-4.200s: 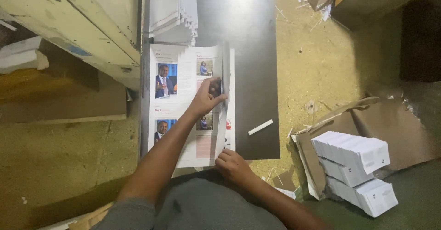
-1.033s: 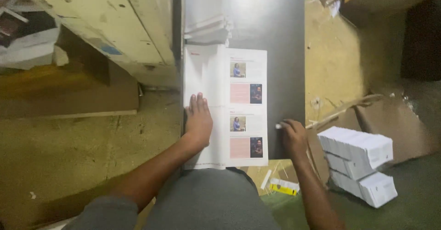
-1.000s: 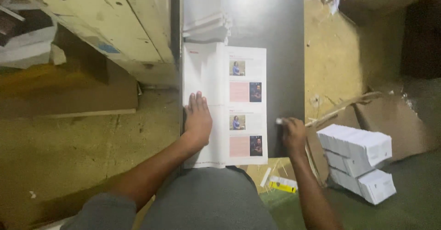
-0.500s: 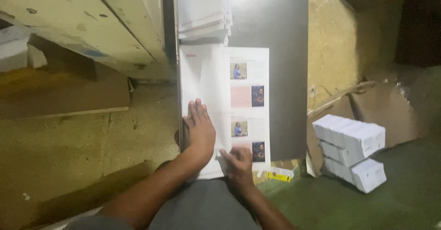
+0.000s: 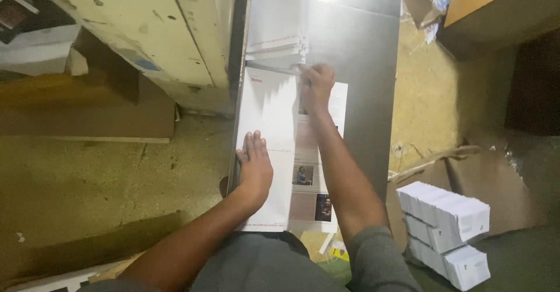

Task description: Manually folding printed sheets into booklets at a finishing station

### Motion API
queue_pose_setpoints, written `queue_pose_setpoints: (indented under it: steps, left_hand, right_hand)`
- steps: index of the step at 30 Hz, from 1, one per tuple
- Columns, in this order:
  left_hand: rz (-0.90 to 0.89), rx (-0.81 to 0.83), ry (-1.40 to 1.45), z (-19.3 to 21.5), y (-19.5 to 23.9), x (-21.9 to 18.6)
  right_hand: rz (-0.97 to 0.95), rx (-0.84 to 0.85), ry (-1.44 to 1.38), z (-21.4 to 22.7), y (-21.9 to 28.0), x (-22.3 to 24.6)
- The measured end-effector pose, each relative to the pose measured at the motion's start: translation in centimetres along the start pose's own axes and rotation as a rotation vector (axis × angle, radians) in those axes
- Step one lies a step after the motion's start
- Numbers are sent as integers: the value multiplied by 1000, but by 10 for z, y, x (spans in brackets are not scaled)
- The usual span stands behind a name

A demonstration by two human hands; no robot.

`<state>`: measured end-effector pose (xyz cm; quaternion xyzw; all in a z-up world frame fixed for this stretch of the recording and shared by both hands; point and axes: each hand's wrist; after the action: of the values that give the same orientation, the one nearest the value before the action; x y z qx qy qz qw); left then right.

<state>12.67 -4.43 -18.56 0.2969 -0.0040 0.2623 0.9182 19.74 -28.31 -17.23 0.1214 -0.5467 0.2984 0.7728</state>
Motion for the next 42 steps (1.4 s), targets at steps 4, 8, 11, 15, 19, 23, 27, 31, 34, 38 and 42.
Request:
queue_pose_setpoints:
  steps: [4,8,11,15,19,23,27,31,34,38,42]
  left_hand:
    - [43,-85,34,3,2,1]
    - [59,-156,121,7,13,2]
    - [67,-145,51,-23,-14,-6]
    - [59,-157,26,19,20,3]
    - [-11,80,-88,49,34,14]
    - [11,79,64,63,49,17]
    - [63,-12,75,17,28,2]
    - [256,-282,-16,-59,-7,-28]
    - [286,-380,55,-69,-13,-27]
    - [101,20,528,-13,47,-9]
    - [0,-279,559,-42,77,-10]
  right_hand:
    - [235,142,49,25,62,-14]
    - [65,373,-422,78,215,-86]
    - [798,531,-146,116,309,-118]
    - [611,815,-78,171,300,1]
    - [495,390,127,202,269,-46]
    - [85,8,657,242,211,-108]
    - [61,-84,617,203,207,-36]
    - [-416,7,34,120,230,-11]
    - [-620,101,-66,64,233,3]
    - [-367,297,114,50,249,-31]
    - [-385,211,106,83,258,31]
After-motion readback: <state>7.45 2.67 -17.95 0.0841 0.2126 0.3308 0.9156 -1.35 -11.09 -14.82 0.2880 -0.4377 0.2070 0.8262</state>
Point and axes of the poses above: each hand's wrist, its own y-axis away from the middle knuckle, its own z-axis out of the back of the hand, x = y × z, and after that the axes turned 15 degrees about -y, right-handed
